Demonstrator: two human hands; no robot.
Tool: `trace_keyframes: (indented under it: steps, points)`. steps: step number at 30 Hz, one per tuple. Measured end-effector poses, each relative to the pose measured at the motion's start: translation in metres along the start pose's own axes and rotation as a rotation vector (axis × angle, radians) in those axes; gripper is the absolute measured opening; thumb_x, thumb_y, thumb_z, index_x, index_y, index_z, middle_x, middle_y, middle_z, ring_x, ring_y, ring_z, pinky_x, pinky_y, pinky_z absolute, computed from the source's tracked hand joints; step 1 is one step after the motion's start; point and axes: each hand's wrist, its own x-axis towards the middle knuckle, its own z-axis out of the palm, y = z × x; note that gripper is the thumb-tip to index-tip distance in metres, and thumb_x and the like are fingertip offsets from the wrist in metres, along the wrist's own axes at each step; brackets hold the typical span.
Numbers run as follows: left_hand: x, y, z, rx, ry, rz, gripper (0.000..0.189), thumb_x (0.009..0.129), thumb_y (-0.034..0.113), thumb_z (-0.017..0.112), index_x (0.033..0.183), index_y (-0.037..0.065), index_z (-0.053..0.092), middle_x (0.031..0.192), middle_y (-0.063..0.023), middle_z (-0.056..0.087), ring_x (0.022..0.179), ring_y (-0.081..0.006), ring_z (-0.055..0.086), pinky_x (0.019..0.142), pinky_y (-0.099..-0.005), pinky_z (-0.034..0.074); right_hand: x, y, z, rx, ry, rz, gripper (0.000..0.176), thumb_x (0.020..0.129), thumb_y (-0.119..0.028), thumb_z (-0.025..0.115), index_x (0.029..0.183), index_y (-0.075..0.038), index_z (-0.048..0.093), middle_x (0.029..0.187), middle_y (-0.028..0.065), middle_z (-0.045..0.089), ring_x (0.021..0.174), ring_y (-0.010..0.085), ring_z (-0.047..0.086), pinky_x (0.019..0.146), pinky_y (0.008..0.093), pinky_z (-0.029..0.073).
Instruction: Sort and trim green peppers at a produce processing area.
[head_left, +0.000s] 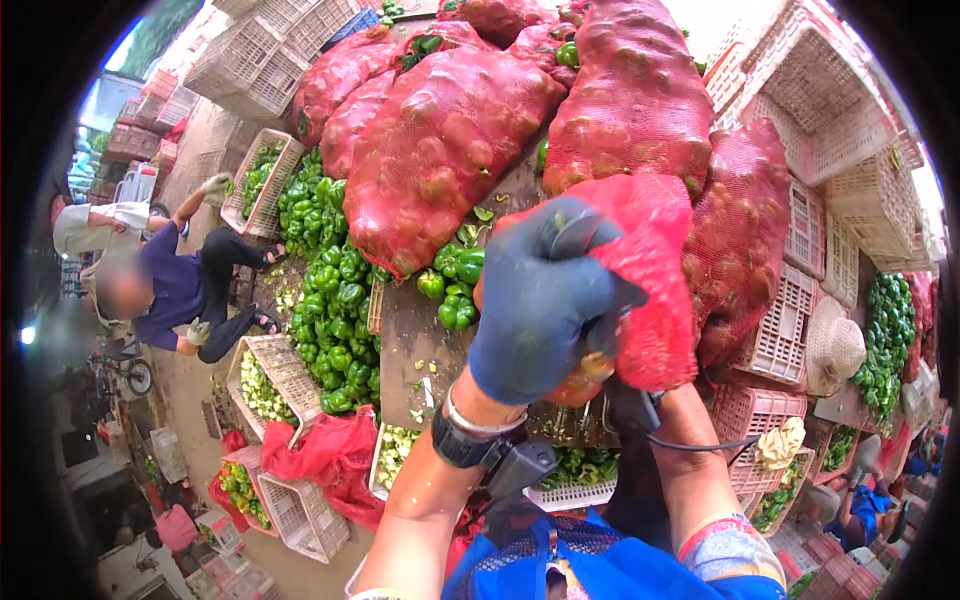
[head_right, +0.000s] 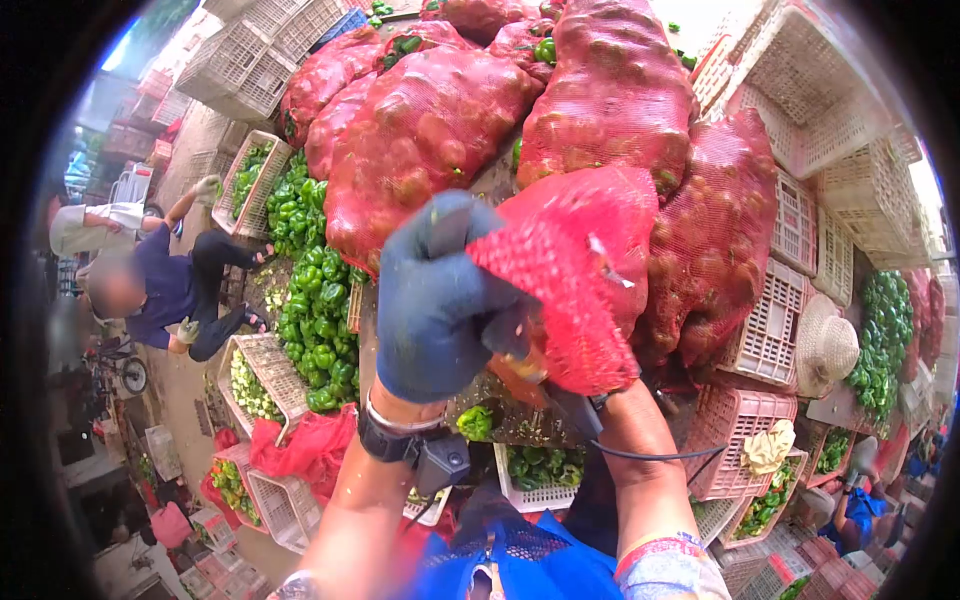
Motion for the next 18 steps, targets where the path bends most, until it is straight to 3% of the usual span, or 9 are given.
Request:
trace_keyframes:
  steps: [4, 13, 16, 18]
  points:
    - [0.034, 0.021, 0.039, 0.018, -0.056, 0.206, 0.009, 0.074, -0.001, 0.072, 0.079, -0.001, 0.064, 0.067, -0.0043, 0.062, 0.048, -0.0089, 0.058, 0.044, -0.0248, 0.044, -0.005, 0.009, -0.041, 0.056, 0.04, 0.015, 0.062, 0.083, -0.015, 0.07, 0.14, 0.002, 0.052, 0.132, 0.0152, 0.062, 0.119, 0.0287, 0.06, 0.1, 0.0411, 0.049]
    - [0.057, 0.095, 0.112, -0.039, -0.281, 0.285, 0.012, 0.073, 0.002, 0.073, 0.082, -0.002, 0.067, 0.061, -0.006, 0.063, 0.045, -0.0113, 0.059, 0.038, -0.0271, 0.045, 0.033, -0.022, -0.067, 0.282, 0.162, -0.101, 0.06, 0.084, -0.018, 0.068, 0.14, 0.001, 0.053, 0.133, 0.0149, 0.062, 0.121, 0.0294, 0.059, 0.102, 0.0427, 0.047]
    - [0.059, 0.104, 0.115, -0.009, -0.357, 0.365, 0.011, 0.072, 0.0, 0.073, 0.082, -0.002, 0.068, 0.064, -0.0063, 0.065, 0.045, -0.0118, 0.06, 0.039, -0.0272, 0.046, 0.054, -0.047, -0.06, 0.368, 0.217, -0.154, 0.06, 0.084, -0.019, 0.068, 0.14, 0.0, 0.054, 0.133, 0.0148, 0.063, 0.122, 0.0296, 0.059, 0.103, 0.0432, 0.046]
    - [0.066, 0.109, 0.097, 0.227, -0.353, 0.554, 0.01, 0.072, -0.001, 0.072, 0.082, 0.0, 0.069, 0.069, -0.0058, 0.065, 0.047, -0.0116, 0.059, 0.041, -0.0266, 0.046, 0.073, -0.068, -0.055, 0.424, 0.263, -0.203, 0.06, 0.085, -0.019, 0.067, 0.139, 0.0, 0.054, 0.133, 0.0147, 0.063, 0.123, 0.0297, 0.059, 0.104, 0.0436, 0.045]
